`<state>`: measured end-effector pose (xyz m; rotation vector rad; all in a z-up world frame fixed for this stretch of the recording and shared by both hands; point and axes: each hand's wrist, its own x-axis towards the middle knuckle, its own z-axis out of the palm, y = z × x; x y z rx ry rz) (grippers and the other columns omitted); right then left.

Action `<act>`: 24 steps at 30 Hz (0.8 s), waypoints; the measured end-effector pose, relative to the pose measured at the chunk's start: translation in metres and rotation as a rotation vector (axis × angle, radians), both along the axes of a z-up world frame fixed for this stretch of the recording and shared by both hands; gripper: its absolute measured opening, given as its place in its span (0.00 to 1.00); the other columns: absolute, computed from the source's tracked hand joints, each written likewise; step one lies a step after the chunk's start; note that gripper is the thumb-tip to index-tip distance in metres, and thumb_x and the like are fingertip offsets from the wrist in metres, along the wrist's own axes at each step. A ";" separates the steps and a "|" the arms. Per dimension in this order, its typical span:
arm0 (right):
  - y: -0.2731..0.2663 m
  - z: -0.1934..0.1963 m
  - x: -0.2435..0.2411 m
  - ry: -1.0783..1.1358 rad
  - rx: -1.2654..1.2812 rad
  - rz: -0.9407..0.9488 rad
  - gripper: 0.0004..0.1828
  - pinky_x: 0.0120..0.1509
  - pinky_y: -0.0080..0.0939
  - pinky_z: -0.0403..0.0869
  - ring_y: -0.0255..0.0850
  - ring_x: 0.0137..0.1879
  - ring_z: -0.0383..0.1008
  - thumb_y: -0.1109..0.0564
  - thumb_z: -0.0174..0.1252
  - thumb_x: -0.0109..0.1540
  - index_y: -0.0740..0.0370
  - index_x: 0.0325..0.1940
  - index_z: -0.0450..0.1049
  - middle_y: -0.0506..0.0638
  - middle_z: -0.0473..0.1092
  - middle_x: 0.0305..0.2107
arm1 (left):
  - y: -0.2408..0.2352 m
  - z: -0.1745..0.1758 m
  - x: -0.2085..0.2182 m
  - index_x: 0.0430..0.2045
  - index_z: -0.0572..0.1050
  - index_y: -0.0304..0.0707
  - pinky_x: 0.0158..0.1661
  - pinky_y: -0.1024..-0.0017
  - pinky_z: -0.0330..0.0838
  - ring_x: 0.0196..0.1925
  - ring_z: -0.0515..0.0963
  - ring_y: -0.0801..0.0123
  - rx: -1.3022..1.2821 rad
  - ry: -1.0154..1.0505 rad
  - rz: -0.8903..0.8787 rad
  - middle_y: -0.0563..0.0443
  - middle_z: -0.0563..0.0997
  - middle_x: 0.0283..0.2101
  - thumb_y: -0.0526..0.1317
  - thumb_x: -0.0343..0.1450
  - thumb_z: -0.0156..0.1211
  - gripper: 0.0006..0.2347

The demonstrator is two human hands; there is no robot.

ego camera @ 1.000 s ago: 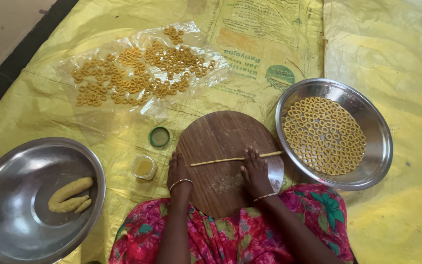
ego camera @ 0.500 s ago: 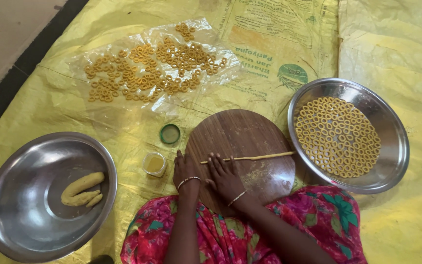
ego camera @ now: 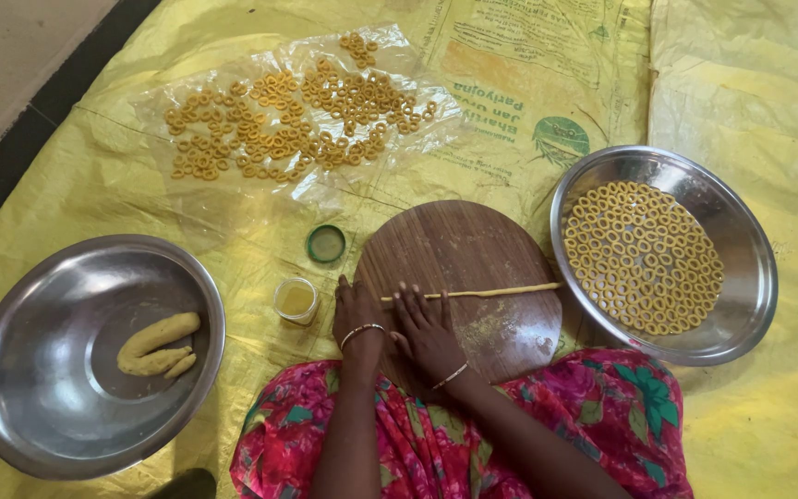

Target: The person rolls dough into thin ropes on a wooden board, then shapes them into small rings by hand. The finished rings are placed into a metal tray while additional dough is kept in a separate bowl.

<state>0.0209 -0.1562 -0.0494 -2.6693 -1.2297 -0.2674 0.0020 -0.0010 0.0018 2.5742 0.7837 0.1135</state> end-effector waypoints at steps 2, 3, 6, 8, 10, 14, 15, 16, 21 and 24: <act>0.003 0.004 0.002 -0.014 -0.007 0.050 0.37 0.80 0.70 0.30 0.47 0.83 0.40 0.40 0.42 0.70 0.60 0.80 0.49 0.54 0.47 0.77 | -0.001 0.004 -0.001 0.57 0.67 0.29 0.60 0.57 0.69 0.71 0.62 0.45 -0.039 0.010 0.004 0.33 0.58 0.71 0.36 0.71 0.58 0.19; 0.005 0.005 0.003 -0.020 -0.012 0.075 0.37 0.80 0.71 0.30 0.47 0.83 0.40 0.40 0.42 0.70 0.60 0.79 0.49 0.53 0.48 0.77 | -0.002 0.005 -0.001 0.58 0.67 0.29 0.60 0.57 0.69 0.71 0.62 0.45 -0.059 0.016 0.007 0.32 0.58 0.71 0.36 0.72 0.59 0.19; 0.014 0.005 0.011 0.011 0.040 0.080 0.35 0.80 0.71 0.31 0.46 0.81 0.43 0.44 0.44 0.69 0.63 0.77 0.53 0.55 0.51 0.75 | -0.001 0.007 0.002 0.59 0.66 0.29 0.60 0.57 0.69 0.71 0.61 0.46 -0.082 0.089 0.035 0.34 0.57 0.72 0.36 0.67 0.63 0.24; 0.019 0.004 0.018 -0.101 -0.002 0.062 0.32 0.82 0.66 0.36 0.47 0.81 0.49 0.49 0.46 0.67 0.59 0.75 0.58 0.54 0.57 0.72 | 0.001 0.003 0.000 0.59 0.66 0.31 0.57 0.57 0.72 0.71 0.63 0.46 -0.046 0.011 0.020 0.34 0.58 0.71 0.32 0.69 0.60 0.22; 0.025 0.003 0.027 -0.138 0.005 0.066 0.29 0.82 0.63 0.42 0.48 0.77 0.55 0.53 0.48 0.65 0.59 0.72 0.62 0.54 0.62 0.66 | 0.002 -0.004 -0.003 0.59 0.67 0.32 0.56 0.58 0.73 0.70 0.65 0.46 -0.014 -0.059 0.009 0.34 0.60 0.71 0.29 0.69 0.58 0.22; 0.037 0.009 0.043 -0.130 0.081 0.093 0.22 0.78 0.60 0.52 0.50 0.65 0.66 0.55 0.51 0.63 0.60 0.61 0.69 0.54 0.68 0.51 | 0.000 -0.009 -0.004 0.59 0.68 0.32 0.55 0.60 0.75 0.69 0.68 0.47 0.003 -0.130 0.006 0.34 0.62 0.70 0.27 0.68 0.56 0.22; 0.040 0.011 0.043 -0.139 0.087 0.096 0.19 0.77 0.59 0.54 0.50 0.62 0.67 0.55 0.52 0.62 0.60 0.57 0.70 0.54 0.68 0.48 | 0.000 -0.009 -0.004 0.59 0.68 0.32 0.55 0.60 0.75 0.68 0.69 0.47 -0.006 -0.130 0.012 0.35 0.62 0.70 0.27 0.68 0.56 0.22; 0.042 0.013 0.043 -0.129 0.114 0.087 0.18 0.76 0.59 0.56 0.50 0.61 0.68 0.55 0.53 0.61 0.59 0.55 0.71 0.54 0.69 0.47 | 0.001 -0.009 -0.004 0.59 0.69 0.32 0.55 0.60 0.75 0.68 0.69 0.47 -0.007 -0.132 0.017 0.35 0.62 0.70 0.27 0.67 0.56 0.22; 0.039 0.032 0.040 0.132 0.418 -0.008 0.09 0.65 0.54 0.62 0.48 0.54 0.72 0.56 0.59 0.60 0.56 0.44 0.74 0.51 0.71 0.41 | 0.002 -0.018 -0.001 0.59 0.70 0.36 0.52 0.58 0.74 0.65 0.71 0.46 -0.065 -0.107 0.055 0.36 0.66 0.68 0.28 0.69 0.55 0.21; 0.030 0.050 0.045 0.297 0.539 -0.065 0.08 0.58 0.52 0.64 0.49 0.50 0.74 0.59 0.62 0.58 0.55 0.41 0.76 0.50 0.73 0.37 | 0.002 -0.037 0.008 0.58 0.74 0.38 0.58 0.62 0.73 0.60 0.77 0.50 -0.347 -0.245 0.157 0.40 0.78 0.60 0.34 0.78 0.52 0.13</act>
